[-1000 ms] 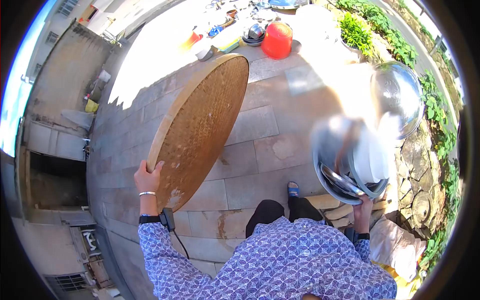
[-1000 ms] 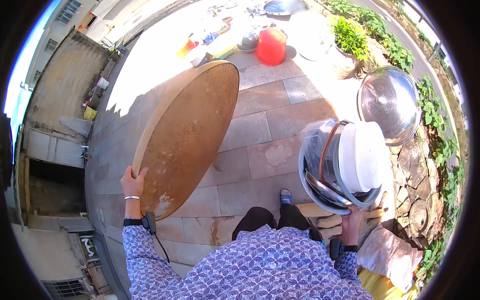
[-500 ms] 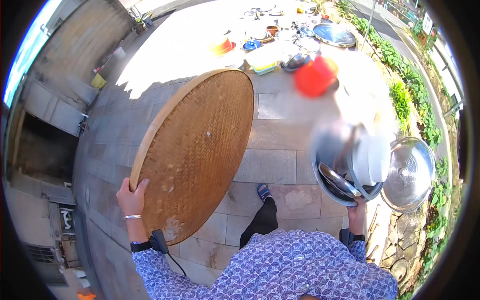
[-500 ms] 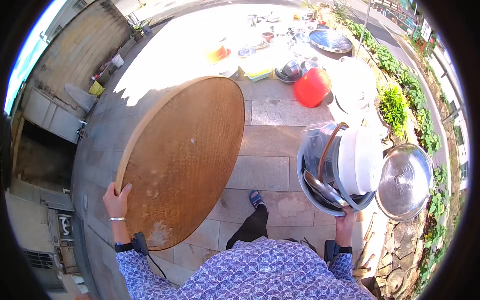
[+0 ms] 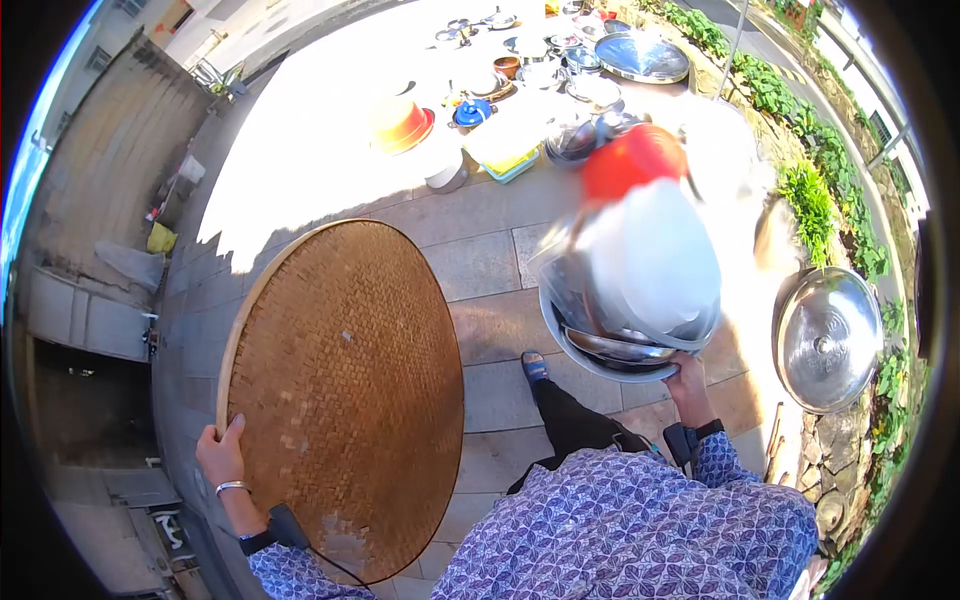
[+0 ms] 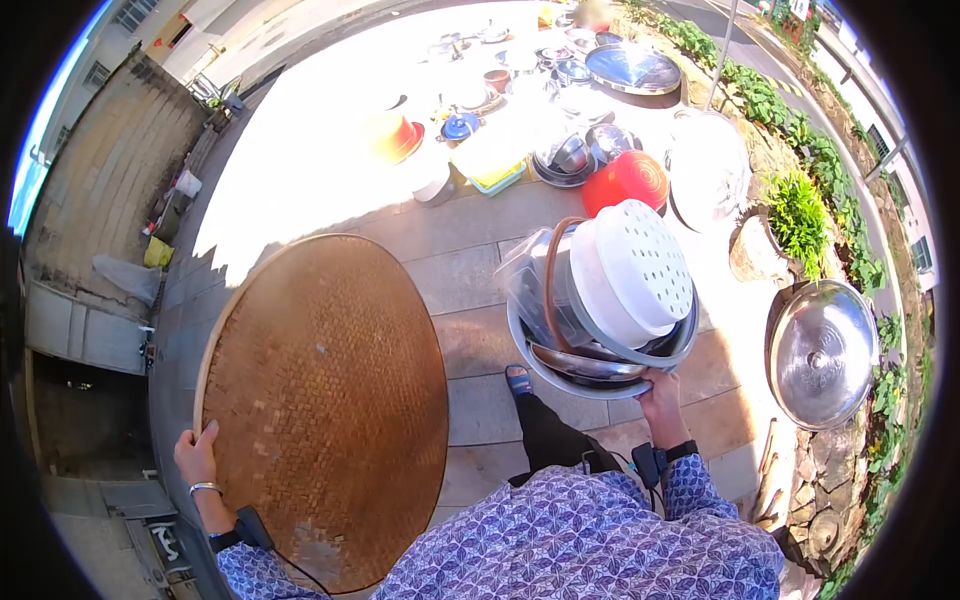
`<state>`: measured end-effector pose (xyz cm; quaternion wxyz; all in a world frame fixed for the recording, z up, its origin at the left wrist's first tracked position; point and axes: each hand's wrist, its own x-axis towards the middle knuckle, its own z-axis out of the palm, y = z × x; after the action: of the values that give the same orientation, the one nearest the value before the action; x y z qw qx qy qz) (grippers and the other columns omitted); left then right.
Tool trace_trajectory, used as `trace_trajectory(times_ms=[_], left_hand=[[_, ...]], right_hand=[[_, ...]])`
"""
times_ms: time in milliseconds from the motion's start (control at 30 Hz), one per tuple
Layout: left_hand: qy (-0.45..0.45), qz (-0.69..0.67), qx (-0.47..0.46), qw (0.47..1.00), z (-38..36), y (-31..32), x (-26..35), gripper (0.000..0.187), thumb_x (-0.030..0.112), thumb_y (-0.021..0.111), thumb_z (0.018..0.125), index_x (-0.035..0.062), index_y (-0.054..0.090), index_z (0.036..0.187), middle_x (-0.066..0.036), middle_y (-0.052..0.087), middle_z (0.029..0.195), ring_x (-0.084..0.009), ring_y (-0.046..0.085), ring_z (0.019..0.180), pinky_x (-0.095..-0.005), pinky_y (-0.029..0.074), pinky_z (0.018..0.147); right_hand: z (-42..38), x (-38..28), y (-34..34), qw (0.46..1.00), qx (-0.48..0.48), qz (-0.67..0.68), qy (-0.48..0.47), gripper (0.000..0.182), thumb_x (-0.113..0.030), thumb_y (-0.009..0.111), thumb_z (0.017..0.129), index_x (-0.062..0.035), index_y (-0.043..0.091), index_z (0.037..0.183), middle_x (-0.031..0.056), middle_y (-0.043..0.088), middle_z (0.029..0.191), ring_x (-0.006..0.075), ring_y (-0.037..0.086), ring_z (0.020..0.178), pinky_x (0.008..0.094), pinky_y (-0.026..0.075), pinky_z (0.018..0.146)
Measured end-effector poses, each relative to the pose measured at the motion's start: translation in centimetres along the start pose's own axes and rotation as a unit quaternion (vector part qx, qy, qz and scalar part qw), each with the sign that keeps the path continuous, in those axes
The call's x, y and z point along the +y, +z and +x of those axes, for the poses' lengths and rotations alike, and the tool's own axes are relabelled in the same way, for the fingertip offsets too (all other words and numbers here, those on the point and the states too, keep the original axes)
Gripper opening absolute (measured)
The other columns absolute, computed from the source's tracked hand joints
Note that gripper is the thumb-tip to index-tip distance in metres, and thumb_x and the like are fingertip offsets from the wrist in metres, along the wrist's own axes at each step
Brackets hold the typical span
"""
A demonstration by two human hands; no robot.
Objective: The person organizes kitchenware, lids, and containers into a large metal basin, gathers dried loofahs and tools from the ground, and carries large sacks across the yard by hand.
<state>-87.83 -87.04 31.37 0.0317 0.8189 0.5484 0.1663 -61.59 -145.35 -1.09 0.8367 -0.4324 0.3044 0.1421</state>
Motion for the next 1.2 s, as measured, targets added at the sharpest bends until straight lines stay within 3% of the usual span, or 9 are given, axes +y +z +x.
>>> trace_trajectory(times_ms=[133,233,267,400,667,733,1033,1100,1200], left_hand=[[0.009,0.091,0.009,0.996,3.3,2.4,5.4,0.046,0.036,0.073,0.064,-0.0014,0.047,0.059,-0.009,0.044,0.051,-0.0202,0.038,0.048,-0.0358,0.034,0.048],[0.032,0.153,0.028,0.987,8.6,3.2,6.9,0.045,0.041,0.071,0.065,0.0003,0.051,0.065,-0.012,0.051,0.056,-0.0264,0.045,0.050,-0.0385,0.037,0.050],[0.023,0.153,0.021,0.988,9.8,3.8,7.7,0.045,0.041,0.071,0.065,0.0003,0.051,0.065,-0.012,0.051,0.056,-0.0264,0.045,0.050,-0.0385,0.037,0.050],[0.045,0.193,0.043,0.979,13.3,7.7,9.8,0.045,0.044,0.070,0.066,0.0030,0.052,0.070,-0.015,0.056,0.061,-0.0348,0.056,0.060,-0.0436,0.041,0.053],[0.164,0.120,0.032,0.979,14.5,25.1,10.8,0.039,0.033,0.075,0.060,0.0085,0.047,0.074,-0.009,0.055,0.066,-0.0310,0.056,0.060,-0.0417,0.044,0.052],[0.158,0.113,-0.067,0.979,13.3,28.3,11.5,0.039,0.031,0.075,0.059,0.0087,0.048,0.075,-0.009,0.056,0.068,-0.0301,0.057,0.063,-0.0418,0.045,0.054],[0.118,0.104,-0.335,0.929,10.7,44.3,13.5,0.036,0.035,0.069,0.065,0.0098,0.053,0.085,-0.010,0.059,0.078,-0.0305,0.059,0.078,-0.0426,0.047,0.065],[0.065,0.130,-0.433,0.889,11.2,46.0,15.0,0.036,0.035,0.068,0.067,0.0112,0.055,0.090,-0.011,0.060,0.083,-0.0301,0.058,0.085,-0.0414,0.047,0.068],[0.027,0.120,-0.479,0.869,10.2,48.6,15.7,0.039,0.038,0.069,0.066,0.0112,0.054,0.090,-0.012,0.060,0.087,-0.0305,0.057,0.086,-0.0408,0.046,0.073]], right_hand=[[5.1,-0.1,5.9,0.999,0.038,0.021,-0.017,0.020,0.007,0.047,0.068,0.0005,0.053,0.086,0.0106,0.057,0.075,0.0258,0.058,0.058,0.0395,0.048,0.043],[8.2,1.2,10.9,0.999,-0.016,-0.020,0.021,0.021,0.007,0.048,0.067,0.0016,0.052,0.087,0.0120,0.057,0.075,0.0266,0.058,0.057,0.0395,0.048,0.042],[8.6,1.4,14.1,1.000,0.026,0.005,0.015,0.020,0.006,0.048,0.067,0.0010,0.053,0.085,0.0113,0.057,0.072,0.0253,0.057,0.054,0.0380,0.046,0.041],[14.5,2.7,17.2,0.999,-0.048,-0.006,0.018,0.026,0.007,0.048,0.066,-0.0001,0.053,0.091,0.0117,0.057,0.081,0.0271,0.059,0.063,0.0404,0.050,0.047],[20.8,2.7,28.5,0.998,-0.057,-0.028,0.023,0.034,0.006,0.046,0.067,-0.0011,0.051,0.100,0.0130,0.057,0.093,0.0285,0.060,0.079,0.0445,0.053,0.061],[22.7,2.3,31.1,0.996,-0.079,-0.034,0.033,0.035,0.006,0.044,0.068,-0.0008,0.050,0.102,0.0138,0.055,0.098,0.0312,0.057,0.090,0.0479,0.050,0.074],[28.9,1.5,41.2,0.991,-0.079,-0.096,0.059,0.046,0.008,0.040,0.068,-0.0002,0.047,0.112,0.0154,0.052,0.111,0.0328,0.052,0.100,0.0511,0.044,0.087],[31.7,1.6,41.7,0.985,-0.125,-0.101,0.060,0.037,0.004,0.049,0.073,-0.0001,0.049,0.110,0.0142,0.054,0.109,0.0281,0.053,0.102,0.0440,0.043,0.092],[34.1,1.7,44.8,0.981,-0.116,-0.142,0.069,0.033,0.002,0.049,0.075,-0.0003,0.050,0.109,0.0137,0.055,0.106,0.0267,0.054,0.098,0.0433,0.044,0.089]])
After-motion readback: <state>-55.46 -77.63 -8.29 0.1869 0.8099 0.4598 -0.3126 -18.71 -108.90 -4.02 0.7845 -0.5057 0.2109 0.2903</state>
